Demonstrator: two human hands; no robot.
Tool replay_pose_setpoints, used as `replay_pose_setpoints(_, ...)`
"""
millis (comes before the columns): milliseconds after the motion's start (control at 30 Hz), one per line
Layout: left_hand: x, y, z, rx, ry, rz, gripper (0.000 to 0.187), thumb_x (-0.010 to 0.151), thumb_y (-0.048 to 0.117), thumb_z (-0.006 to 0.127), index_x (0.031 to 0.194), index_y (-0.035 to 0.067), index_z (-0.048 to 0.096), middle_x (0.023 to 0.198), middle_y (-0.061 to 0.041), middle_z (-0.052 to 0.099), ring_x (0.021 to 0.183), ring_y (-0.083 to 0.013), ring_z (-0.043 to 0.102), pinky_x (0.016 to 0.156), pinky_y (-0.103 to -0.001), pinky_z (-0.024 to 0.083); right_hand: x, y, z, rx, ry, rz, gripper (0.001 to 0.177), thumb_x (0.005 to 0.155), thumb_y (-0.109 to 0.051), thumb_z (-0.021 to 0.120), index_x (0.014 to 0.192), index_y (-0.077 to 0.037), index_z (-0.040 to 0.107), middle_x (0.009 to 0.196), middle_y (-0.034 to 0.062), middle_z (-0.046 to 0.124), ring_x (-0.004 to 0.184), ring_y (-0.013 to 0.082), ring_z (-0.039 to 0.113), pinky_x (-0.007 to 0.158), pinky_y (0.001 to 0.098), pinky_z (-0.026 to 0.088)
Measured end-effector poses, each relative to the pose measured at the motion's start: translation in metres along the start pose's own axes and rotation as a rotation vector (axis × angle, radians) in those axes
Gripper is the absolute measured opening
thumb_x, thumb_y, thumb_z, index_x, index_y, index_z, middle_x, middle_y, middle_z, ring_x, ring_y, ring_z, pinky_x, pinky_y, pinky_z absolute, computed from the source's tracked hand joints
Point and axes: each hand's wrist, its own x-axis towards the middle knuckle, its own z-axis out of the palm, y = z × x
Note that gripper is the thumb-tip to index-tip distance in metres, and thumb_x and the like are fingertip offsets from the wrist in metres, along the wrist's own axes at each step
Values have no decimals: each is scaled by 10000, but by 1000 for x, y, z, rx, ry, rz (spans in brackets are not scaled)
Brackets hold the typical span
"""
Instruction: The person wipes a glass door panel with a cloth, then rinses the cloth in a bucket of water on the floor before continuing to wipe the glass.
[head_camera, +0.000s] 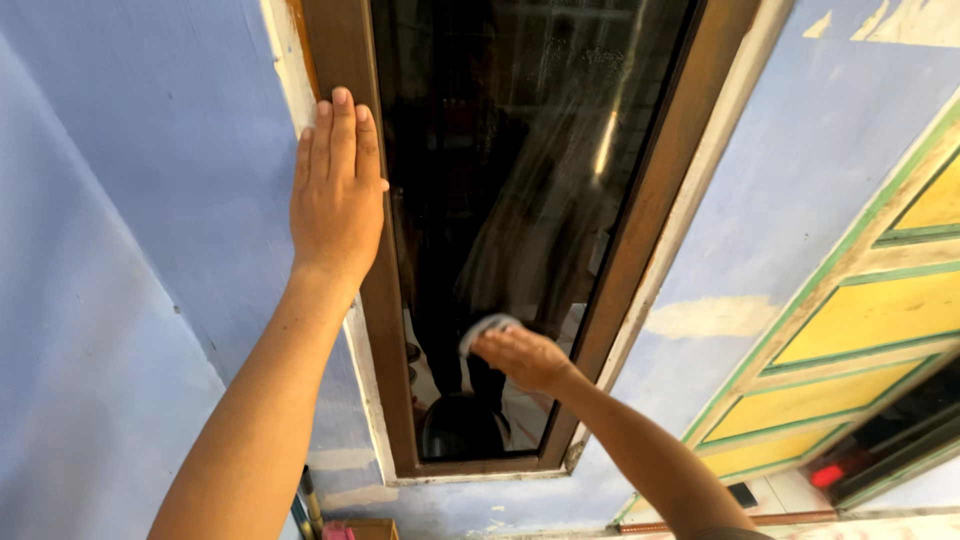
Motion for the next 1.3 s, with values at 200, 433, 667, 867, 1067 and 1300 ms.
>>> replay_pose_setpoints(200, -6, 5, 0, -5, 2, -40, 714, 1041, 147, 658, 1633, 15, 281, 1698, -187, 244, 1564, -346, 267, 1294, -485, 250, -68, -52, 75, 255, 246, -169, 519, 964, -96, 586, 1470, -122, 475, 1582, 17, 476, 1472, 170, 441, 1245, 350, 344)
replay_pose_setpoints(433, -109, 83, 3, -304, -381, -228, 696, 978, 366, 633, 1504, -11, 376, 1579, -264, 320, 1438, -442, 328, 1191, -570, 246, -82, -84, -28, 1737, 178, 1008, 337, 1071, -103, 521, 1390, -73, 627, 1005, 152, 726, 854, 304, 713, 766, 402, 582)
replay_pose_setpoints(667, -255, 198, 30, -1648, -925, -1022, 525, 952, 465, 609, 1288, 63, 604, 1175, -77, 632, 1065, -201, 609, 905, -408, 522, -122, -76, -71, 2608, 399, 947, 309, 965, -136, 579, 1249, -14, 580, 1000, 124, 733, 850, 201, 732, 759, 330, 603)
replay_pose_setpoints(867, -276, 239, 45, -1314, -553, -941, 428, 1010, 428, 610, 1110, 20, 695, 896, -87, 713, 813, -195, 672, 744, -366, 558, -164, -61, -41, 2553, 386, 760, 290, 915, -68, 589, 1203, -33, 592, 1025, 59, 714, 922, 156, 707, 834, 309, 579)
replay_pose_setpoints(1067, -230, 260, 13, -1087, -558, -713, 415, 942, 422, 663, 1110, 46, 713, 965, -150, 756, 878, -271, 748, 768, -340, 559, -172, -49, -8, 2049, 132, 677, 179, 916, -97, 720, 1075, -21, 688, 893, -5, 696, 811, 106, 604, 738, 277, 520)
replay_pose_setpoints(1300, -262, 222, 9, -590, -1313, -593, 590, 759, 576, 744, 1191, 177, 780, 1079, -118, 763, 1028, -293, 714, 925, -429, 542, -201, -3, 25, 2257, 121, 636, 160, 1051, -147, 654, 1078, 11, 646, 834, 44, 644, 717, 121, 558, 613, 270, 466)
